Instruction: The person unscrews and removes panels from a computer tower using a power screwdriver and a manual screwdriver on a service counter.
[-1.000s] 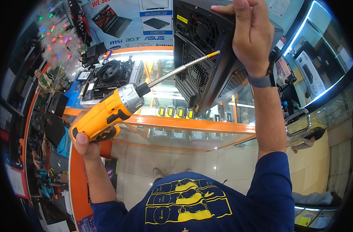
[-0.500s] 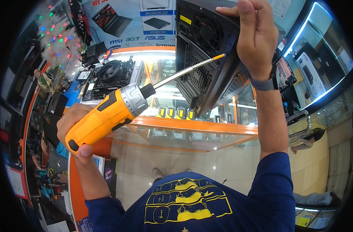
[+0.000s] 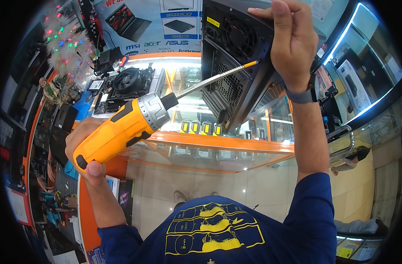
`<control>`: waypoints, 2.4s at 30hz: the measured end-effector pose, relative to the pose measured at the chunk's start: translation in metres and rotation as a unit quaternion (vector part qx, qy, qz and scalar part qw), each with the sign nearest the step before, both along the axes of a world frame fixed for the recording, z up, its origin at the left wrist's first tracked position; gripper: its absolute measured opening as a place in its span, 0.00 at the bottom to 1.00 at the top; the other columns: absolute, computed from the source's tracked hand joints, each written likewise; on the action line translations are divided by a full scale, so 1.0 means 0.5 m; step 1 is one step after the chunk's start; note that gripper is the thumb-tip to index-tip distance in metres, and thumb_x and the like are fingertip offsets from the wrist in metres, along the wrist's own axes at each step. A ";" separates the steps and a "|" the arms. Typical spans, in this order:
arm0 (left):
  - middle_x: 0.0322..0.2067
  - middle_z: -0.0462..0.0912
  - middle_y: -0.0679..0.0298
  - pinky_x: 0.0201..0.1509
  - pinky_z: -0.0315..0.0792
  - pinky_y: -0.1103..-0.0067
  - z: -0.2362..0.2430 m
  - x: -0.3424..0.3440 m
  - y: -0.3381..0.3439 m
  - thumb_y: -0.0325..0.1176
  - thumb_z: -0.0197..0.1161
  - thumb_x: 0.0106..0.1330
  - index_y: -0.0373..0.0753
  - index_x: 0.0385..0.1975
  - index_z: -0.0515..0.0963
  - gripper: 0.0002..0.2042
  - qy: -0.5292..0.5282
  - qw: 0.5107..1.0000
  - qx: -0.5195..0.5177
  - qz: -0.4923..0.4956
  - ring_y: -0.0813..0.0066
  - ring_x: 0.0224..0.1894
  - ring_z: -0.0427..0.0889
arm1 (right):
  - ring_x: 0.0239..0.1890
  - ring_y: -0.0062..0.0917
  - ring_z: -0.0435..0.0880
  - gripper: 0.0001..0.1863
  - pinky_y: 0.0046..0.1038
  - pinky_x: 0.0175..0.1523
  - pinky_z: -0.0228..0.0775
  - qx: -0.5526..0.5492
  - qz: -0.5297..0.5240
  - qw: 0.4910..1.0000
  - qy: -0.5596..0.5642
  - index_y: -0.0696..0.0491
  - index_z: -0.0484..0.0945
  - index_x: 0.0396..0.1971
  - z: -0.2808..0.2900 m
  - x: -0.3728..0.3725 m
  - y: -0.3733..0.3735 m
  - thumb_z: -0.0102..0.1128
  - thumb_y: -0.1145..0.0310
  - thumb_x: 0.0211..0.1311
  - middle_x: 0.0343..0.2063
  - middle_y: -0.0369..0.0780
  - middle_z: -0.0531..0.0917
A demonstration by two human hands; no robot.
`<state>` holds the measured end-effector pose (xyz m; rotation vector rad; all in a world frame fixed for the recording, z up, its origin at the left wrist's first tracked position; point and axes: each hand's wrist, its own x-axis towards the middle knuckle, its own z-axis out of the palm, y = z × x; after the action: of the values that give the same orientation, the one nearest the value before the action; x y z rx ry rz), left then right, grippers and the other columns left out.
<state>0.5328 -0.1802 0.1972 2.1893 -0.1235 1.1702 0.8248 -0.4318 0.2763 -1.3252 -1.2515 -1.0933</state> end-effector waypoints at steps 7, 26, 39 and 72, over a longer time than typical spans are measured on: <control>0.26 0.79 0.57 0.33 0.66 0.76 0.000 -0.005 0.000 0.70 0.51 0.62 0.26 0.30 0.78 0.40 -0.010 0.999 0.013 -0.030 0.68 0.29 0.76 | 0.28 0.22 0.87 0.12 0.21 0.33 0.76 -0.016 -0.002 1.000 -0.002 0.57 0.72 0.36 0.006 -0.009 -0.002 0.50 0.65 0.77 0.26 0.42 0.87; 0.26 0.83 0.58 0.34 0.73 0.76 0.007 -0.005 -0.005 0.78 0.51 0.57 0.29 0.29 0.80 0.45 -0.005 1.000 0.000 0.004 0.69 0.27 0.81 | 0.31 0.30 0.83 0.15 0.27 0.34 0.75 -0.292 -0.152 0.943 -0.054 0.55 0.84 0.42 -0.020 -0.148 -0.140 0.68 0.80 0.52 0.29 0.39 0.81; 0.27 0.83 0.56 0.34 0.72 0.76 -0.003 0.004 -0.004 0.75 0.55 0.56 0.28 0.29 0.80 0.43 -0.020 0.998 -0.061 -0.012 0.66 0.27 0.81 | 0.32 0.33 0.81 0.13 0.31 0.38 0.73 -0.342 -0.221 0.909 -0.090 0.57 0.82 0.41 -0.007 -0.161 -0.111 0.63 0.79 0.54 0.31 0.40 0.79; 0.23 0.80 0.60 0.30 0.73 0.74 -0.199 -0.231 0.368 0.53 0.72 0.55 0.39 0.32 0.80 0.21 0.119 0.900 -0.033 0.418 0.67 0.25 0.81 | 0.29 0.33 0.83 0.16 0.29 0.33 0.73 -0.340 0.068 0.938 0.022 0.57 0.82 0.36 -0.154 -0.272 0.021 0.71 0.85 0.44 0.26 0.41 0.83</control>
<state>0.4174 0.0040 0.0975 2.3518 1.0389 1.2691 0.6885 -0.4211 0.1991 -1.7176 -1.7454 -0.5312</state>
